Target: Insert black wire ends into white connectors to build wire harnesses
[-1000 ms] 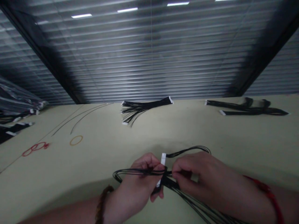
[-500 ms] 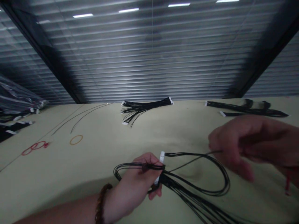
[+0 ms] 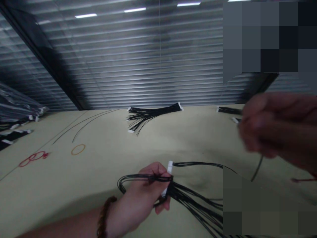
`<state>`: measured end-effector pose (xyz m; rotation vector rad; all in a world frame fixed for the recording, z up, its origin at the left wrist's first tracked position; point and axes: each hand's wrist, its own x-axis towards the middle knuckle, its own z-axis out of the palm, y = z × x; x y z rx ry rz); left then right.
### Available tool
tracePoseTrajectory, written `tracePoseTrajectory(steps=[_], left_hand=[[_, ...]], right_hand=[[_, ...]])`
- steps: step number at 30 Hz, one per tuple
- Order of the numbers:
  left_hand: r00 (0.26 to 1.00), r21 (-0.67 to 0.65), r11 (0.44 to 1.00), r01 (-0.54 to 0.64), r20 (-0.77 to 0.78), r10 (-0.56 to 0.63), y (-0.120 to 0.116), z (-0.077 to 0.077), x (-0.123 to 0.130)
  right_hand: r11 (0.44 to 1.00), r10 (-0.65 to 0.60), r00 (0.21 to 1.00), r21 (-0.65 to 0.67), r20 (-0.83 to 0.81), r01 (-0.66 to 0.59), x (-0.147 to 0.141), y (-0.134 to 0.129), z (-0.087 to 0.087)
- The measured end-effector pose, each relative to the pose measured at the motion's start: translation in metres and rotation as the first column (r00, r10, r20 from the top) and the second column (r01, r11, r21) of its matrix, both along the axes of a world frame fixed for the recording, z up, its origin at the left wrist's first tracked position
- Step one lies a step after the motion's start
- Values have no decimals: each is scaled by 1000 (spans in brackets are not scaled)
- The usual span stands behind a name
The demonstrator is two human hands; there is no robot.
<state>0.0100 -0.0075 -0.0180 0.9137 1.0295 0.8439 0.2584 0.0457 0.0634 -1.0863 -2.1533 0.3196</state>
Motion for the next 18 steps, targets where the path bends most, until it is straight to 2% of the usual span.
tracePoseTrajectory(steps=[1,2,3,4,7,10,14,18], left_hand=[[1000,1,1000,4,14,-4,0,0,0],[999,3,1000,10,31,-10,0,0,0],[999,5,1000,18,48,-18,0,-1,-1],[998,8,1000,29,62,-29,0,-1,-1],[996,17,998,58,73,-59,0,-3,-1],[994,18,996,88,61,-89,1,-4,-2],[990,28,990,137,24,-138,2,-2,-2],[991,37,991,131,21,-132,1,-1,-2]], right_hand=[[985,104,994,-139,15,-101,-14,-10,-7],[967,164,983,-211,77,-145,-27,-20,-15],[970,140,980,-217,138,-108,-38,-28,-24],[979,109,975,-193,192,-72,-46,-36,-33],[997,44,963,57,267,-61,-59,-46,-55],[958,51,951,255,306,-133,-60,-45,-64],[933,74,946,314,314,-178,-61,-42,-64],[934,117,952,294,282,-202,-61,-43,-65]])
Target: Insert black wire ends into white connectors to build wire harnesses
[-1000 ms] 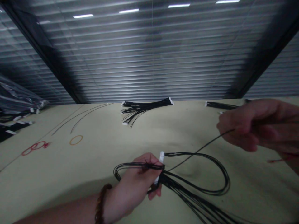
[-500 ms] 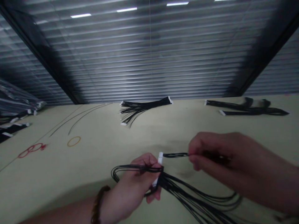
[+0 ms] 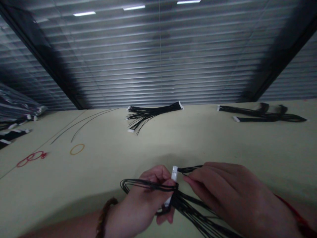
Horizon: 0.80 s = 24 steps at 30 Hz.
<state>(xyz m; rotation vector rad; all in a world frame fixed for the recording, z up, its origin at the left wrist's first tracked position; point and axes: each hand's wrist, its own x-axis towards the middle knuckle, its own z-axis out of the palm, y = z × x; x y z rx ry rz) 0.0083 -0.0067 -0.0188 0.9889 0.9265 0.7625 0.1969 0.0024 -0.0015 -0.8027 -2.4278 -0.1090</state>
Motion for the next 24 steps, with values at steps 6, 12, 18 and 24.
tracePoseTrajectory(steps=[6,12,18,24], left_hand=[[999,1,1000,16,29,-16,0,0,-1],[999,14,999,30,23,-30,-1,-3,-1],[999,13,999,30,14,-30,-1,-3,-2],[999,40,998,46,-22,-46,-2,-4,-2]], right_hand=[[999,50,999,-21,-8,-50,3,-1,-3],[999,47,999,8,12,-47,3,-2,-3],[999,23,997,45,80,-26,3,-3,-5],[999,37,995,-19,98,-35,2,-3,-2]])
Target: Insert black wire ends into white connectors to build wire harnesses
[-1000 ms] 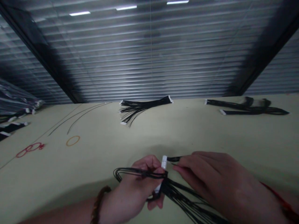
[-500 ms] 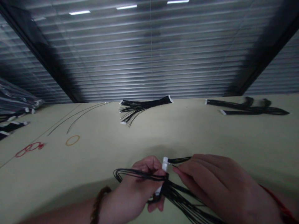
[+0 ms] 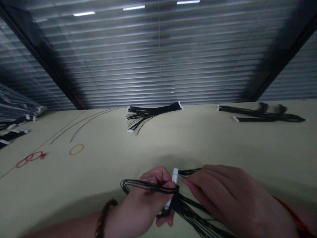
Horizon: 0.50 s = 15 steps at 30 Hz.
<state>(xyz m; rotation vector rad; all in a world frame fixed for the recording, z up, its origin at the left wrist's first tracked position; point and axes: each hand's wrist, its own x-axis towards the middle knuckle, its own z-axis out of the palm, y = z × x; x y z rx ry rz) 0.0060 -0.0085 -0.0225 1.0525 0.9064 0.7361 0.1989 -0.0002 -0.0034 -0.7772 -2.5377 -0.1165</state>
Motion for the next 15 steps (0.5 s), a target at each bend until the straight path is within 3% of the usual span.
tracePoseTrajectory(steps=[9,15], left_hand=[[997,55,998,28,-72,-24,-2,3,2],[999,56,998,28,-41,-26,-1,3,4]], right_hand=[[1000,0,1000,31,7,-1,-7,0,8],[992,-34,997,124,66,26,-11,7,16]])
